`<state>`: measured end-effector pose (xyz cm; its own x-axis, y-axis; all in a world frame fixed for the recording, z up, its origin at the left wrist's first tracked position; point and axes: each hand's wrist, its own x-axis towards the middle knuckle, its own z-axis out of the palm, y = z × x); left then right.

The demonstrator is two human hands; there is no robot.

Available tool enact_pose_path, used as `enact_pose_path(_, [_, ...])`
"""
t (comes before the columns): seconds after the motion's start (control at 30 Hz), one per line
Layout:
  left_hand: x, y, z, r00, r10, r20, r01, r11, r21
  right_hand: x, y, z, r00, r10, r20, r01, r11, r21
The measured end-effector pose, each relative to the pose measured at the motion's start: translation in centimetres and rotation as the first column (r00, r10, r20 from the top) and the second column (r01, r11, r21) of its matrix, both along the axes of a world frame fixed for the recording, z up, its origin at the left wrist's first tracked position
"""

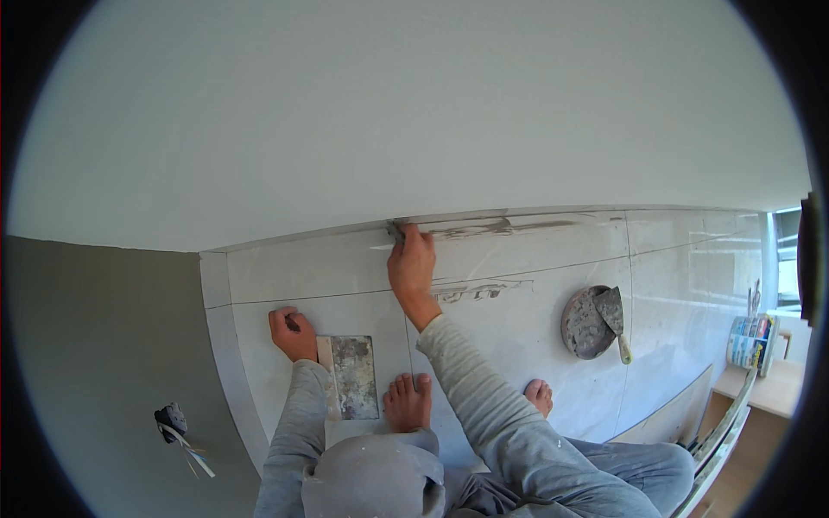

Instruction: The person applies grout to the seams between wall tiles using a small handheld applicator and a rectangular float, periodically taking more grout from a small container with a putty knife.

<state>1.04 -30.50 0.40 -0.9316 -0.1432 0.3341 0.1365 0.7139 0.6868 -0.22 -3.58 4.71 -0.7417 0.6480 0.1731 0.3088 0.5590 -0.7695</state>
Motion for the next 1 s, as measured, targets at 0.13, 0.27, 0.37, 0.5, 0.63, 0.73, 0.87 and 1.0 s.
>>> enact_pose_path(0.13, [-0.2, 0.8, 0.1, 1.0, -0.001, 0.031, 0.001, 1.0, -0.011, -0.3, -1.1, -0.6, 0.999, 0.033, -0.039, -0.036, 0.996, -0.078])
enact_pose_path(0.27, [-0.2, -0.4, 1.4, 0.999, -0.012, -0.047, 0.009, 0.998, -0.06, 1.5, -1.7, 0.8, 0.984, -0.033, -0.175, 0.002, 0.985, -0.172])
enact_pose_path(0.37, [0.2, 0.1, 0.8, 0.999, -0.027, 0.038, 0.027, 1.0, -0.006, 5.5, 3.9, 1.0, 0.968, -0.217, -0.129, 0.212, 0.976, -0.056])
enact_pose_path(0.5, [0.2, 0.2, 0.4, 1.0, -0.015, 0.009, 0.015, 1.0, -0.024, 5.1, 8.0, 0.2, 0.96, -0.278, -0.019, 0.278, 0.96, 0.04])
enact_pose_path(0.63, [0.0, 0.9, 0.0, 1.0, -0.014, 0.002, 0.015, 0.999, -0.048, 2.5, 5.2, -0.6, 0.929, -0.366, -0.048, 0.369, 0.928, 0.059])
enact_pose_path(0.73, [0.0, 0.1, -0.5, 0.998, 0.027, 0.056, -0.028, 1.0, 0.01, 2.0, 3.6, -0.2, 0.947, -0.318, -0.043, 0.317, 0.948, -0.017])
enact_pose_path(0.87, [0.1, -0.1, -0.3, 0.999, -0.021, 0.031, 0.022, 1.0, -0.022, 3.1, 3.6, -0.4, 0.983, -0.182, -0.019, 0.172, 0.955, -0.241])
enact_pose_path(1.0, [-0.1, -0.7, -0.3, 0.999, -0.026, 0.032, 0.028, 0.997, -0.07, 4.9, 8.0, 0.3, 0.875, -0.451, -0.177, 0.445, 0.893, -0.074])
